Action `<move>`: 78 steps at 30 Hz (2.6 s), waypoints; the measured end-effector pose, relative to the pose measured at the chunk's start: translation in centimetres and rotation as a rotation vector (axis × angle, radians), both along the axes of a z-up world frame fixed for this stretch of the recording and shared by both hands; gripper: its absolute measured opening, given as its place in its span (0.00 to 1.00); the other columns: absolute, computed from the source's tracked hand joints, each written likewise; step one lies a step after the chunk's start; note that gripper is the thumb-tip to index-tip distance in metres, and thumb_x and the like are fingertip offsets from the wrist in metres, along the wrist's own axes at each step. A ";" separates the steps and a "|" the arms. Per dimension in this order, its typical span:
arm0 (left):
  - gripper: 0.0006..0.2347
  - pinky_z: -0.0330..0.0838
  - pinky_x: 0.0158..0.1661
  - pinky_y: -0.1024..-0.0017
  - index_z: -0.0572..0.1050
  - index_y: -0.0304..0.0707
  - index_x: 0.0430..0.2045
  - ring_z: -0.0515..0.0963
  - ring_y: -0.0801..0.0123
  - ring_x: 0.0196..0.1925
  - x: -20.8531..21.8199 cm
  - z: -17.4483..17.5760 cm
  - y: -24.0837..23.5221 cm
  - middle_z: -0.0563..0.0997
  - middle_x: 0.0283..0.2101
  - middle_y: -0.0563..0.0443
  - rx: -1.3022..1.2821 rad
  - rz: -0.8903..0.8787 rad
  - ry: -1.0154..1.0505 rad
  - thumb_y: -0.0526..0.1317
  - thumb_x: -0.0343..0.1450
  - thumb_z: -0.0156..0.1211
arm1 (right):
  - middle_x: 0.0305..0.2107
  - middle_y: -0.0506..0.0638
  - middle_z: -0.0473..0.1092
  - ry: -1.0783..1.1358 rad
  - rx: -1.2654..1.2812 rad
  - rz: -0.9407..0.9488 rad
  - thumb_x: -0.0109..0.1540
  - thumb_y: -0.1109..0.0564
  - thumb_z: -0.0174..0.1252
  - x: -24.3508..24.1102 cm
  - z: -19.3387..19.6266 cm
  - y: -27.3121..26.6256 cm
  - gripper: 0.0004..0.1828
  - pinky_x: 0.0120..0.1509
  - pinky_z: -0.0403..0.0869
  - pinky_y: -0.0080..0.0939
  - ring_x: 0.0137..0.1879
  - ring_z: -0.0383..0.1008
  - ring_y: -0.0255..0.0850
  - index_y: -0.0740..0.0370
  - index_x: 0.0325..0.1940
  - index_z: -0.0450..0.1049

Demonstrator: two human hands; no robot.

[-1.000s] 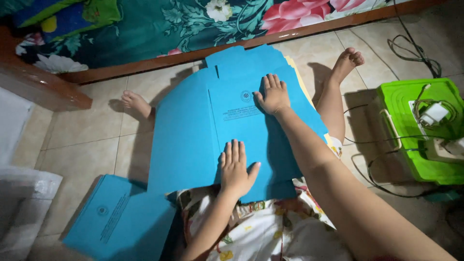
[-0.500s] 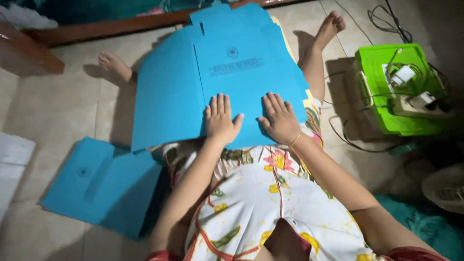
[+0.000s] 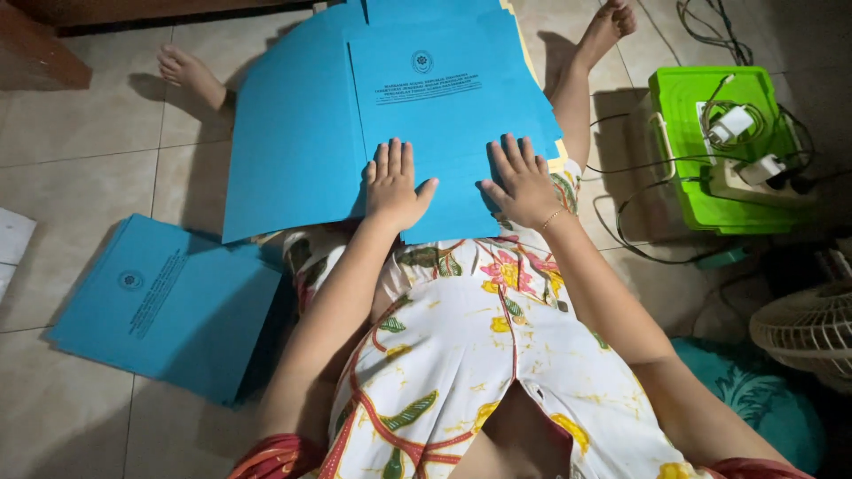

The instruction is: Folding and smoothing large blue cardboard box templates while sitting on the floor.

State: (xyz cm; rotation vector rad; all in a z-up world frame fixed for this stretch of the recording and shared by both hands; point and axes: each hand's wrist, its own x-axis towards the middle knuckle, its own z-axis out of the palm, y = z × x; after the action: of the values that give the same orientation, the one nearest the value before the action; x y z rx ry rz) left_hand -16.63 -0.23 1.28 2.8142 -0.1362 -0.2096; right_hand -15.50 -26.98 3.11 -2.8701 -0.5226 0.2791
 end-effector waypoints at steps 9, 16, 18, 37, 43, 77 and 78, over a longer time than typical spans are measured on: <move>0.36 0.25 0.75 0.50 0.39 0.37 0.76 0.31 0.51 0.81 -0.6 1.9 -0.2 0.34 0.80 0.39 0.041 -0.009 0.068 0.63 0.78 0.29 | 0.80 0.56 0.37 -0.033 -0.159 0.268 0.71 0.28 0.30 -0.5 1.3 2.9 0.41 0.81 0.47 0.62 0.84 0.32 0.58 0.45 0.84 0.39; 0.37 0.29 0.75 0.48 0.41 0.34 0.76 0.32 0.49 0.81 -0.7 2.0 -0.4 0.36 0.79 0.37 0.059 -0.005 0.041 0.63 0.77 0.30 | 0.80 0.56 0.39 -0.145 -0.245 0.068 0.71 0.22 0.21 12.8 -2.0 3.8 0.46 0.81 0.46 0.58 0.84 0.33 0.53 0.51 0.84 0.39; 0.37 0.32 0.75 0.49 0.43 0.34 0.75 0.35 0.48 0.81 -0.5 2.3 -0.4 0.39 0.79 0.37 0.080 -0.004 0.041 0.62 0.77 0.33 | 0.80 0.54 0.36 -0.111 -0.228 -0.020 0.71 0.22 0.21 16.8 -1.7 5.7 0.47 0.82 0.42 0.59 0.85 0.31 0.51 0.52 0.85 0.37; 0.41 0.39 0.74 0.48 0.49 0.25 0.72 0.42 0.43 0.80 17.4 1.7 3.0 0.47 0.77 0.28 0.089 0.232 -0.163 0.64 0.73 0.46 | 0.81 0.53 0.36 -0.140 -0.226 -0.141 0.71 0.27 0.15 24.6 -0.2 9.8 0.45 0.82 0.41 0.55 0.85 0.32 0.48 0.55 0.84 0.37; 0.37 0.31 0.75 0.50 0.44 0.30 0.75 0.34 0.45 0.81 23.9 0.8 0.6 0.40 0.79 0.33 0.118 0.267 -0.089 0.60 0.76 0.38 | 0.80 0.52 0.41 -0.179 -0.262 -0.136 0.71 0.30 0.18 23.8 0.1 10.0 0.42 0.81 0.43 0.54 0.85 0.36 0.48 0.53 0.84 0.41; 0.35 0.35 0.74 0.47 0.47 0.33 0.75 0.39 0.46 0.81 -0.5 0.8 0.5 0.43 0.79 0.35 0.059 -0.002 -0.065 0.59 0.77 0.35 | 0.79 0.56 0.44 -0.171 -0.078 -0.035 0.72 0.32 0.30 -0.4 1.3 5.4 0.40 0.80 0.46 0.57 0.84 0.40 0.49 0.57 0.82 0.46; 0.34 0.35 0.74 0.46 0.47 0.33 0.75 0.39 0.46 0.81 -0.3 0.7 0.5 0.43 0.79 0.35 0.061 0.002 -0.074 0.59 0.77 0.36 | 0.79 0.59 0.43 -0.140 -0.037 -0.077 0.73 0.34 0.33 -1.5 1.6 4.8 0.40 0.81 0.45 0.58 0.84 0.38 0.52 0.60 0.83 0.44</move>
State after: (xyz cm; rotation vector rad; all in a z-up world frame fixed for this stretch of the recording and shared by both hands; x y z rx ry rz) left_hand -16.91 0.23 1.94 2.8834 -0.1466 -0.1112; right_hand -17.01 -22.17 4.70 -2.9522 -0.4332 0.0762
